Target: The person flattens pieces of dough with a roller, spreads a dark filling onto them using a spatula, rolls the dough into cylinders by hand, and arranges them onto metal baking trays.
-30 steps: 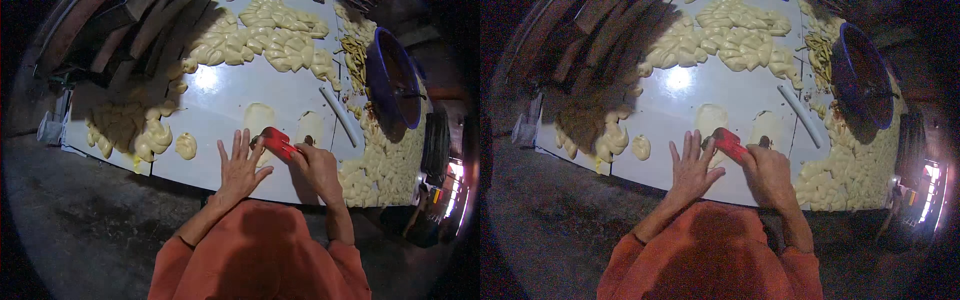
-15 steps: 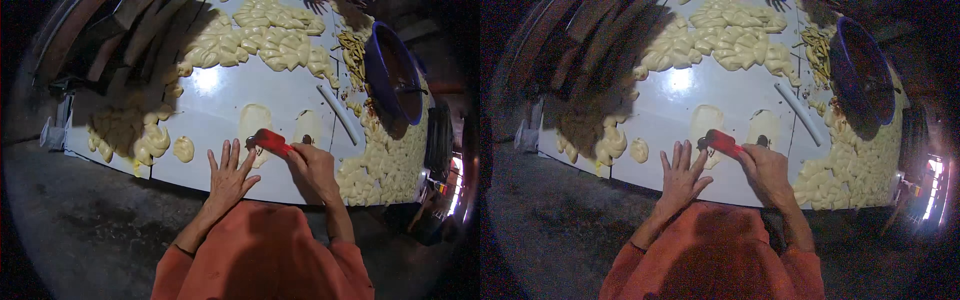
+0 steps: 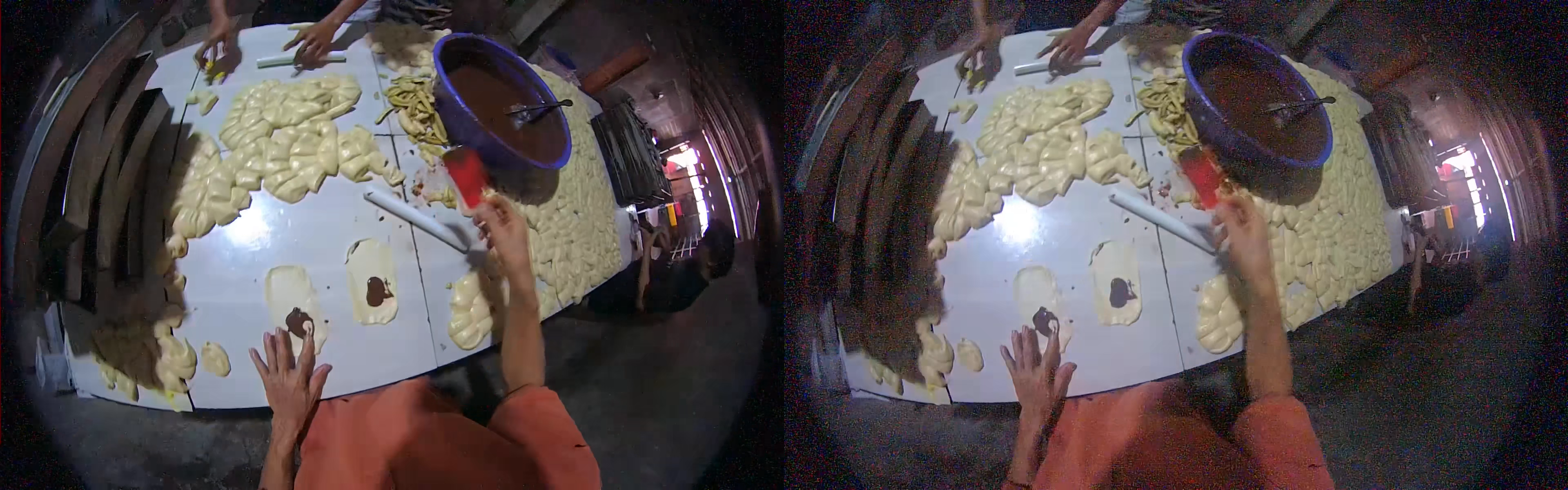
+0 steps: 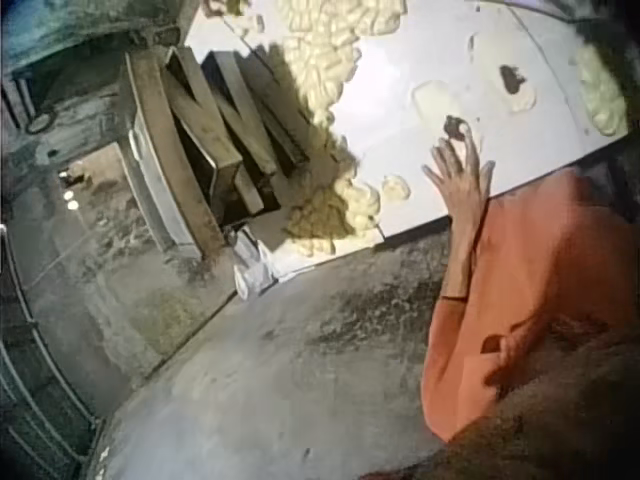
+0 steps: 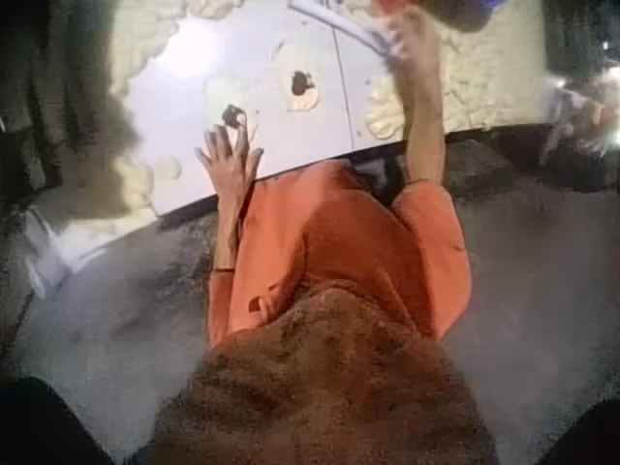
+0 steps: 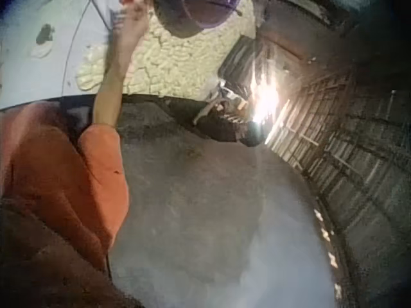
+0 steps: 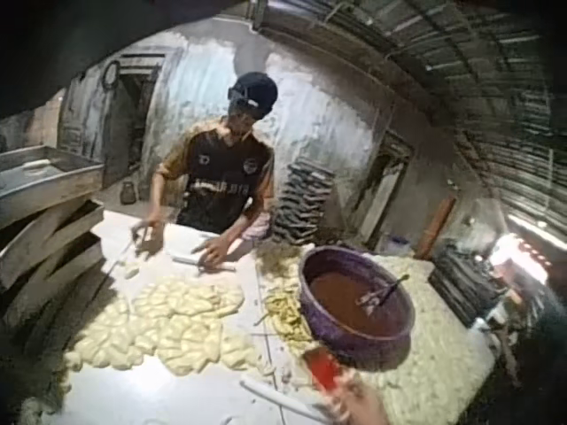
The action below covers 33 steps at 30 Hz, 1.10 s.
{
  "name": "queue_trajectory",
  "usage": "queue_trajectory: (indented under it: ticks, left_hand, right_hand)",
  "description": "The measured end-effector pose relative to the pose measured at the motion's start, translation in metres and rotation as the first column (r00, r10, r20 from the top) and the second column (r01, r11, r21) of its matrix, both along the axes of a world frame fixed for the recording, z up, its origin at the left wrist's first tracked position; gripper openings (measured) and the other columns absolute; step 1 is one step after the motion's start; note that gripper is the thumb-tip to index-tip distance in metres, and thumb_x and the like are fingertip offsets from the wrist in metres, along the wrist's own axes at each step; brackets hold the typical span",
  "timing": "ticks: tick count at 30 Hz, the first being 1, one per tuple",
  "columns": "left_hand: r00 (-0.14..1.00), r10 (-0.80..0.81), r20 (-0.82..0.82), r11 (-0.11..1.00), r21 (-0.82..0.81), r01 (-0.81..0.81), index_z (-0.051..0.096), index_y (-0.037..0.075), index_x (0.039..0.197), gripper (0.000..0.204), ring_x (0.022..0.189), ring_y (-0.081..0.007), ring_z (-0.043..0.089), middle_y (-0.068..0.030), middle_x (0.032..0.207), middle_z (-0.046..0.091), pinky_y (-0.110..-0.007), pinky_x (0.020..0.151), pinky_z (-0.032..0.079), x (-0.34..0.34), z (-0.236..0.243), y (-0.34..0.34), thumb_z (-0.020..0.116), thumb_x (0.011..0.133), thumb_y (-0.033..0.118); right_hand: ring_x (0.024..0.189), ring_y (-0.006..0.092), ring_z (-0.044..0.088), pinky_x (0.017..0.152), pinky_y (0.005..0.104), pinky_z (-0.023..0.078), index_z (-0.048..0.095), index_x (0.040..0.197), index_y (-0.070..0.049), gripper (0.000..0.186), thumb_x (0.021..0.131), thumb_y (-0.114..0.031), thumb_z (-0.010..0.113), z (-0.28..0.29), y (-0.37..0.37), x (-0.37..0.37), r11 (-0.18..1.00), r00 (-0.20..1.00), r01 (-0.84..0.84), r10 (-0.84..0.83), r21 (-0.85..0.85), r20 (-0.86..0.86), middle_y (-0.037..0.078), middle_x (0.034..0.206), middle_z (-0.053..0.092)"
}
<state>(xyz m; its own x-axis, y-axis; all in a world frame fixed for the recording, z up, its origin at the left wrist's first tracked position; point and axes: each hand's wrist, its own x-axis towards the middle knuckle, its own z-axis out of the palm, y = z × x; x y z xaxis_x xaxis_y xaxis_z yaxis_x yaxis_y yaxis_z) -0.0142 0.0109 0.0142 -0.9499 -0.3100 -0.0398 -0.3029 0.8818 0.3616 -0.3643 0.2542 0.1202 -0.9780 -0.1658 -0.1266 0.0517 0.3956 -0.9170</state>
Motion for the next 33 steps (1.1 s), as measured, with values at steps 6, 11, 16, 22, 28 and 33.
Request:
queue_trajectory:
  ticks: [6,11,16,22,28,33]
  left_hand:
    - [0.999,-0.002,-0.050,0.998,0.056,0.005,0.062,0.019,0.140,0.052,0.149,-0.0495,0.028,-0.0254,0.159,0.036,-0.072,0.117,0.016,0.004,0.000,0.000,0.069,0.094,0.042]
    - [0.990,0.012,-0.140,1.000,0.014,-0.010,0.065,0.019,0.135,0.049,0.145,-0.0516,0.032,-0.0250,0.154,0.042,-0.070,0.119,0.017,0.008,-0.007,0.000,0.075,0.089,0.031]
    - [0.985,0.015,-0.173,0.997,0.076,-0.002,0.068,0.019,0.131,0.046,0.143,-0.0504,0.036,-0.0240,0.151,0.046,-0.070,0.118,0.020,0.010,-0.006,-0.001,0.076,0.087,0.028]
    - [0.982,0.048,-0.185,0.996,0.086,-0.033,0.067,0.013,0.130,0.046,0.142,-0.0451,0.041,-0.0210,0.146,0.053,-0.069,0.116,0.025,0.005,-0.001,0.000,0.074,0.090,0.035]
    - [0.991,0.060,-0.119,0.992,0.120,-0.045,0.064,0.008,0.130,0.049,0.139,-0.0471,0.042,-0.0236,0.144,0.053,-0.069,0.116,0.024,-0.001,0.006,0.000,0.074,0.089,0.033]
    - [0.991,0.069,-0.117,0.995,0.086,-0.059,0.065,0.012,0.129,0.049,0.136,-0.0444,0.045,-0.0199,0.142,0.055,-0.069,0.114,0.027,0.007,-0.003,0.000,0.075,0.088,0.035]
  right_hand:
    - [0.095,0.0360,0.070,0.082,0.0481,0.054,0.066,0.128,-0.014,0.031,0.100,-0.021,0.055,0.017,0.055,-0.088,0.486,0.719,0.480,0.260,0.731,-0.645,0.014,0.105,0.070]
    - [0.088,0.0370,0.070,0.074,0.0494,0.055,0.070,0.126,-0.016,0.031,0.099,-0.022,0.056,0.044,0.048,-0.043,0.483,0.774,0.389,0.290,0.784,-0.563,0.017,0.096,0.069]
    - [0.078,0.0323,0.072,0.071,0.0442,0.055,0.073,0.122,-0.012,0.032,0.100,-0.033,0.062,0.031,0.071,-0.068,0.524,0.835,0.357,0.192,0.774,-0.516,0.020,0.086,0.073]
    - [0.076,0.0263,0.070,0.072,0.0393,0.054,0.069,0.128,-0.010,0.040,0.095,-0.030,0.068,-0.011,0.041,-0.044,0.827,0.980,0.120,-0.010,0.549,-0.199,0.015,0.082,0.071]
    - [0.103,0.0393,0.066,0.087,0.0515,0.054,0.066,0.129,-0.010,0.038,0.095,-0.029,0.065,-0.080,0.042,-0.071,0.603,0.753,0.399,0.214,0.691,-0.622,0.019,0.117,0.065]
    - [0.098,0.0411,0.069,0.087,0.0538,0.054,0.070,0.116,-0.008,0.028,0.094,-0.023,0.063,-0.075,-0.038,-0.112,0.777,0.810,0.180,0.231,0.604,-0.539,0.020,0.116,0.067]
